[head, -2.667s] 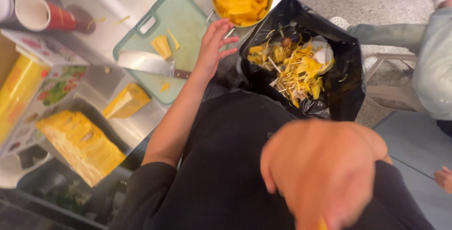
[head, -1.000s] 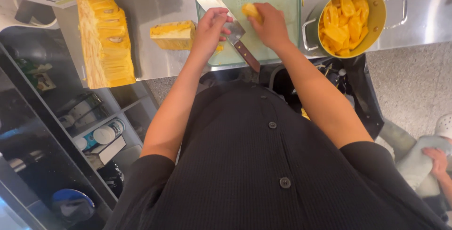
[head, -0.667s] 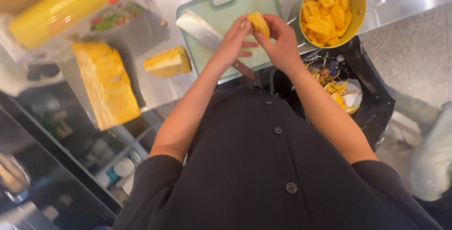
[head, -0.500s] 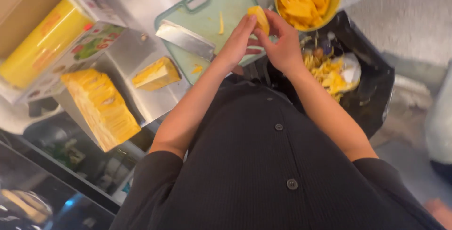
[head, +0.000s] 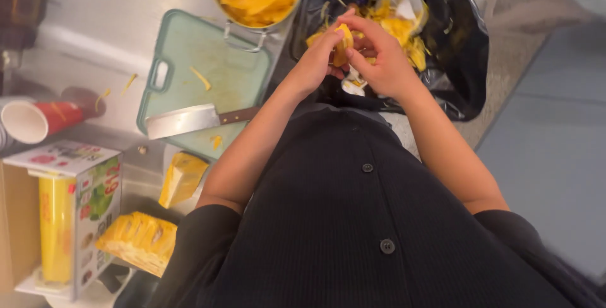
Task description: The person removes seeds from jackfruit pods by hand, pulling the seed out of each pod and dropping the seed and waste into a black trash bag while placing the cleaned yellow pods into a metal pot. They occasionally cut pods with a knife on a cutting board and set trimmed pieces on the counter.
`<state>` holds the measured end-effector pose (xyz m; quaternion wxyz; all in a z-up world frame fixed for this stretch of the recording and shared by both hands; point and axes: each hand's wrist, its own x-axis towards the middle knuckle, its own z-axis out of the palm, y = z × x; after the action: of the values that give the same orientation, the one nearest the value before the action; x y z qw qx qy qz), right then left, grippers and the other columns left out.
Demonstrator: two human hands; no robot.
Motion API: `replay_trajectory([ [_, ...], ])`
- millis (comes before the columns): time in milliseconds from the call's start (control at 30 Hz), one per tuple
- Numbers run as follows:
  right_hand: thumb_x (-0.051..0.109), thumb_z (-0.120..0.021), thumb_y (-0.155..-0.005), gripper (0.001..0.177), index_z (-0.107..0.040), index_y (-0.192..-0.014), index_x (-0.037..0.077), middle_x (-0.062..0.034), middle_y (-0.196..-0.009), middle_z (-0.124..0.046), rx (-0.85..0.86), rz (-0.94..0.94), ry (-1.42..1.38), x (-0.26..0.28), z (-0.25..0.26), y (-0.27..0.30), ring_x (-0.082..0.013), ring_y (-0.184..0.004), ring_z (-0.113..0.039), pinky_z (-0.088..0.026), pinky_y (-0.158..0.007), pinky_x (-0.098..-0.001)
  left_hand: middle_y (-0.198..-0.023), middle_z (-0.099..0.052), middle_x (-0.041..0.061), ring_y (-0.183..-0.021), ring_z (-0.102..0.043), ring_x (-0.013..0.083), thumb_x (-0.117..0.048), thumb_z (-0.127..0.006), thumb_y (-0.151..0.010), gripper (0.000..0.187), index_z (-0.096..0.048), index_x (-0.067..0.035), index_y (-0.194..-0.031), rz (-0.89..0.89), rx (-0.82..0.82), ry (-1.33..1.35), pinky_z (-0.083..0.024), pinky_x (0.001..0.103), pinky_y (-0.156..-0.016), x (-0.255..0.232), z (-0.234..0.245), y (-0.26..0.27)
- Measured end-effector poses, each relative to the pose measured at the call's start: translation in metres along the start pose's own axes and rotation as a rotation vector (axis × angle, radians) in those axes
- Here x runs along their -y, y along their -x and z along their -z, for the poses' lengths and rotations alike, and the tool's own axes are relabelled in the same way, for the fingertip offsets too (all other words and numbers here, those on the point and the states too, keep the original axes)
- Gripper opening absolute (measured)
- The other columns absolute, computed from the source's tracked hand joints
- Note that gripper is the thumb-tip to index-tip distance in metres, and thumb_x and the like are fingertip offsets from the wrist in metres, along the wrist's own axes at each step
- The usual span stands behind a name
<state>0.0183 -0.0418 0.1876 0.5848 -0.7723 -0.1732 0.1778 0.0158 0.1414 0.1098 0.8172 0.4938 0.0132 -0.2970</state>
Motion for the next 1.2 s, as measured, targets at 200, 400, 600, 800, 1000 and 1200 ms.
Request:
replay_trajectory([
  [200,0.0,-0.058,-0.101,0.044,-0.051,-0.144,0.008,-0.0055,-0.117,-0.064,-0.056,-0.152,-0.073,-0.015,0.043,0.04,-0.0127,-0.096,-0.067,-0.057,-0.084,-0.0287,-0.109,-0.063,0.004,-0.085,-0.062,0.0139,-0.04,-0.037,-0.107,0.062,-0.025,-0.024,-0.166,0.046,0.184,-0.061,-0.058,0.029,-0.07,0.002,-0.046,-0.023],
  [400,-0.002,-0.06,-0.102,0.046,-0.047,-0.146,0.005,-0.0056,-0.122,-0.062,-0.082,-0.061,-0.239,-0.057,0.076,0.072,-0.0141,-0.109,-0.063,-0.056,-0.091,-0.0303,-0.115,-0.063,0.007,-0.083,-0.063,0.0153,-0.035,-0.036,-0.105,0.062,-0.027,-0.023,-0.165,0.067,0.244,-0.078,-0.061,0.03,-0.073,0.011,-0.079,-0.039],
  [600,-0.003,-0.063,-0.103,0.044,-0.047,-0.143,0.005,-0.0046,-0.14,-0.052,-0.143,0.034,-0.406,-0.076,0.097,0.095,-0.0163,-0.124,-0.06,-0.056,-0.103,-0.0329,-0.119,-0.066,0.01,-0.088,-0.071,0.017,-0.02,-0.042,-0.104,0.059,-0.034,-0.018,-0.163,0.039,0.224,-0.083,-0.065,0.031,-0.074,0.034,-0.102,-0.056],
  [800,-0.004,-0.063,-0.104,0.043,-0.047,-0.142,0.005,-0.0048,-0.135,-0.054,-0.251,0.061,-0.428,-0.091,0.111,0.116,-0.0167,-0.126,-0.06,-0.052,-0.107,-0.0304,-0.137,-0.057,0.006,-0.086,-0.07,0.015,-0.005,-0.048,-0.101,0.059,-0.037,-0.013,-0.159,0.037,0.166,-0.09,-0.065,0.03,-0.07,0.043,-0.128,-0.066],
  [1000,-0.006,-0.065,-0.102,0.043,-0.048,-0.14,0.004,-0.0038,-0.136,-0.055,-0.24,0.012,-0.345,-0.09,0.125,0.128,-0.0175,-0.124,-0.062,-0.054,-0.109,-0.0329,-0.131,-0.059,0.014,-0.081,-0.067,0.013,0.001,-0.053,-0.099,0.06,-0.044,-0.009,-0.157,0.119,0.114,-0.073,-0.064,0.03,-0.068,0.066,-0.142,-0.082],
  [1200,0.008,-0.063,-0.108,0.04,-0.046,-0.144,0.009,-0.0059,-0.127,-0.06,-0.414,0.124,-0.506,-0.107,0.139,0.136,-0.0182,-0.117,-0.065,-0.062,-0.096,-0.0384,-0.134,-0.063,0.02,-0.075,-0.064,0.0121,0.005,-0.052,-0.094,0.065,-0.047,-0.008,-0.157,0.041,0.158,-0.164,-0.06,0.027,-0.065,0.077,-0.144,-0.087],
])
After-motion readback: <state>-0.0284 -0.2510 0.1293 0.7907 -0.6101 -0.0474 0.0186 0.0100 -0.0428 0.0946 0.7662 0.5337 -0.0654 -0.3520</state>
